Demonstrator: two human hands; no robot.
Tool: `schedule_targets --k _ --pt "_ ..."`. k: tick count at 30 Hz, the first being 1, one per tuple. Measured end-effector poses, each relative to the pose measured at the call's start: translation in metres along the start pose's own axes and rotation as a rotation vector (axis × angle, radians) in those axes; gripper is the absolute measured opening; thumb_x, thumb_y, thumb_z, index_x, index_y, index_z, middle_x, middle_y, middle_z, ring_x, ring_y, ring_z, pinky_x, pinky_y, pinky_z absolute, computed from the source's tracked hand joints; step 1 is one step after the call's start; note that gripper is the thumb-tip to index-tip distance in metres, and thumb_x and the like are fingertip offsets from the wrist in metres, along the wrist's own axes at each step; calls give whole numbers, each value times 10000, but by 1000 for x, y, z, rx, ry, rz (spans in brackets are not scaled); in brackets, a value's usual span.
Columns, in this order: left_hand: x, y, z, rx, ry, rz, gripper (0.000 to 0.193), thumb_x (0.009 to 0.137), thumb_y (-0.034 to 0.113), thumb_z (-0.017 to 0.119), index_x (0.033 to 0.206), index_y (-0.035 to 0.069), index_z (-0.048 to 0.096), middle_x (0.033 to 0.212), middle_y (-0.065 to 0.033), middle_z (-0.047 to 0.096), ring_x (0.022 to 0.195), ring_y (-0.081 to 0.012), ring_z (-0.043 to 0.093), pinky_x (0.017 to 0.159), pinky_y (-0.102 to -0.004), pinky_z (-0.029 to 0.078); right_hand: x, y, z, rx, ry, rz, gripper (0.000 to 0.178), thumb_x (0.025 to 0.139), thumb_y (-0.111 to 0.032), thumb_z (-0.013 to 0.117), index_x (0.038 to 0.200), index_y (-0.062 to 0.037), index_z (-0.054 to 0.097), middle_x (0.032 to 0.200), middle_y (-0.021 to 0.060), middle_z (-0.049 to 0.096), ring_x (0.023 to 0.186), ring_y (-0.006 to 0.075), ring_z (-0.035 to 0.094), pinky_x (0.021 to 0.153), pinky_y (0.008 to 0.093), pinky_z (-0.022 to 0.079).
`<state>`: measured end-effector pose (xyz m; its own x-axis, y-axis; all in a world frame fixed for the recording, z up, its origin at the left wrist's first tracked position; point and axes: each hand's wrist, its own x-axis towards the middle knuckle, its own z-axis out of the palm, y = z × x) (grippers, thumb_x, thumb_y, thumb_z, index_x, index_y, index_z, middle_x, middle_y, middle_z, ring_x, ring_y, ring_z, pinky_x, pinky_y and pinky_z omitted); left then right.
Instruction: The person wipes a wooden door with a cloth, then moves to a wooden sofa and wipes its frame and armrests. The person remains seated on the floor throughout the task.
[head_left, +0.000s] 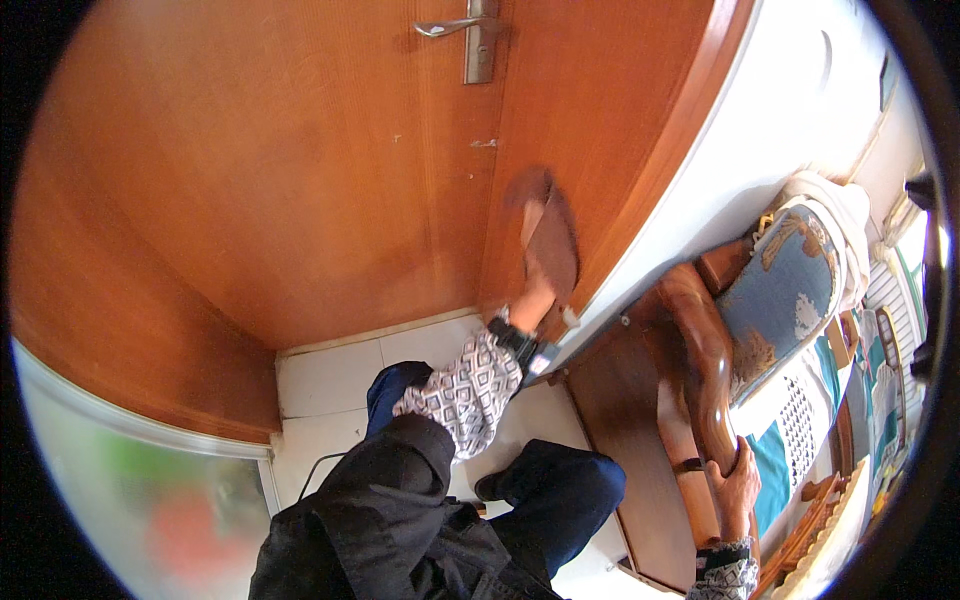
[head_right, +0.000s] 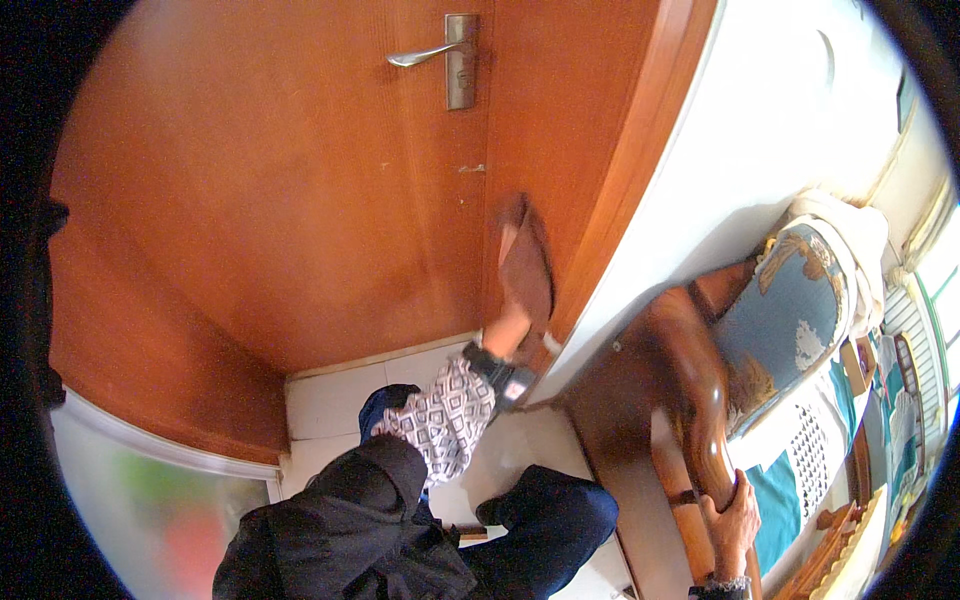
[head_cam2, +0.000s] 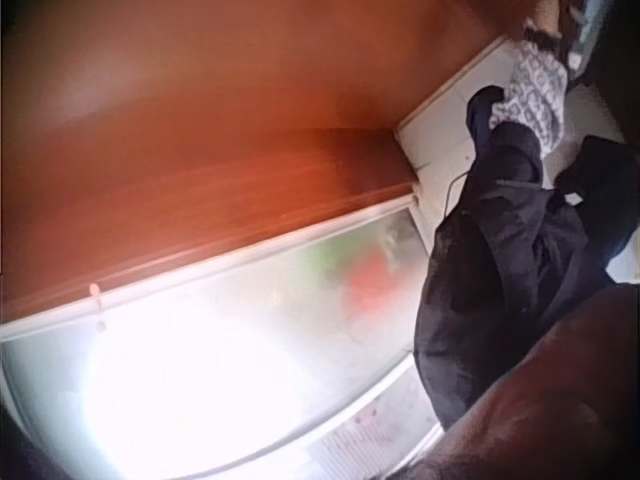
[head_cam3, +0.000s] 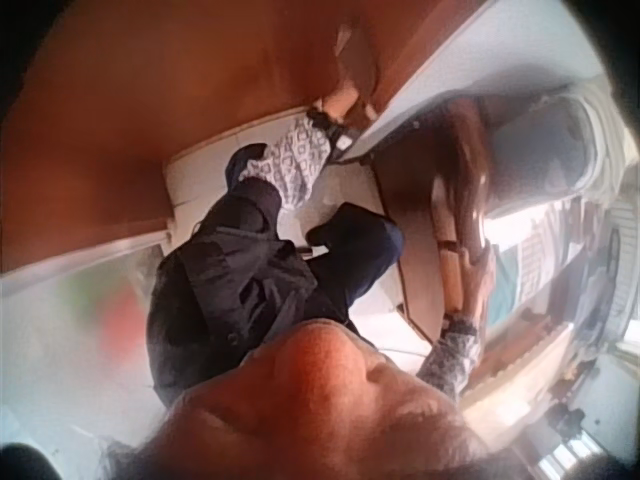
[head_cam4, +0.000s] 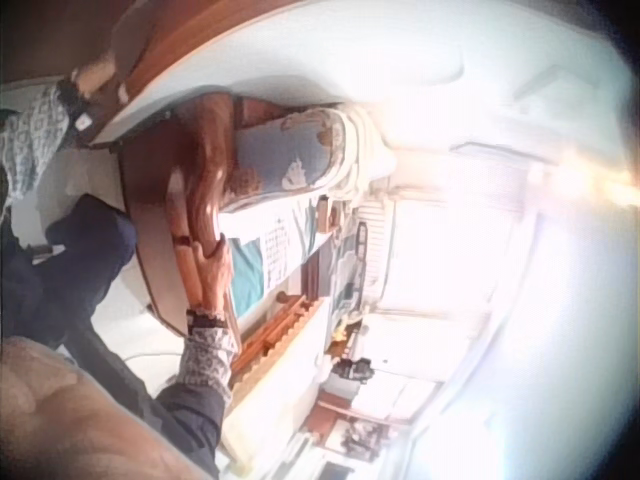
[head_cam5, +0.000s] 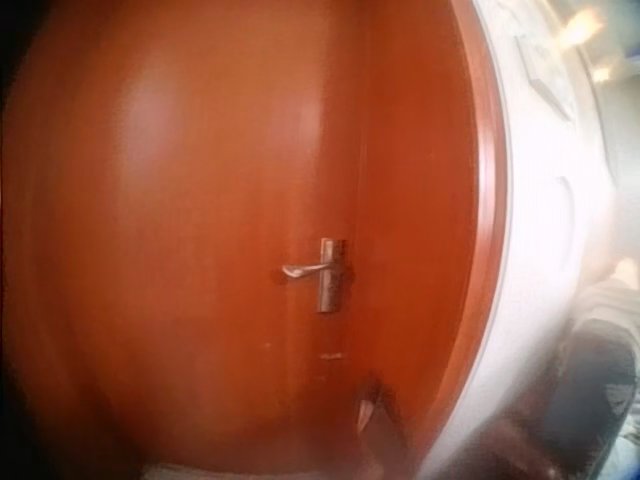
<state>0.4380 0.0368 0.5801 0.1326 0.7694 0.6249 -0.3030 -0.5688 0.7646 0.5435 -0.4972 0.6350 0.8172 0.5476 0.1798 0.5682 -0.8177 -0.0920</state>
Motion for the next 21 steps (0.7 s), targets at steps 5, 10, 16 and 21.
schedule_targets --k 5,10,16,21 --pt "68 11 4 56 38 170 316 1099 200 459 1304 -29 531 1264 -157 532 1147 -297 534 1030 -369 421 1 -1 2 28 29 -27 787 752 -305 766 1443 -41 498 1270 229 633 1156 426 615 991 486 499" --pt "4 -69 -7 72 28 -34 327 1103 206 450 1316 -28 529 1282 -157 534 1160 -295 534 1038 -370 420 2 0 2 32 24 -32 790 748 -298 774 1441 -39 498 1265 230 636 1154 429 615 991 489 498" --pt "-132 -130 -30 -21 -47 -557 340 1107 214 438 1330 -26 528 1303 -158 535 1176 -293 534 1047 -371 419 2 1 1 22 17 -34 788 761 -353 763 1437 -43 500 1257 230 638 1153 437 613 989 490 499" --pt "-119 -109 -23 -72 -25 -519 351 1111 221 429 1342 -25 526 1321 -158 537 1189 -291 534 1055 -371 418 3 0 2 20 23 -32 785 757 -334 765 1436 -43 500 1253 232 637 1151 438 613 987 491 500"
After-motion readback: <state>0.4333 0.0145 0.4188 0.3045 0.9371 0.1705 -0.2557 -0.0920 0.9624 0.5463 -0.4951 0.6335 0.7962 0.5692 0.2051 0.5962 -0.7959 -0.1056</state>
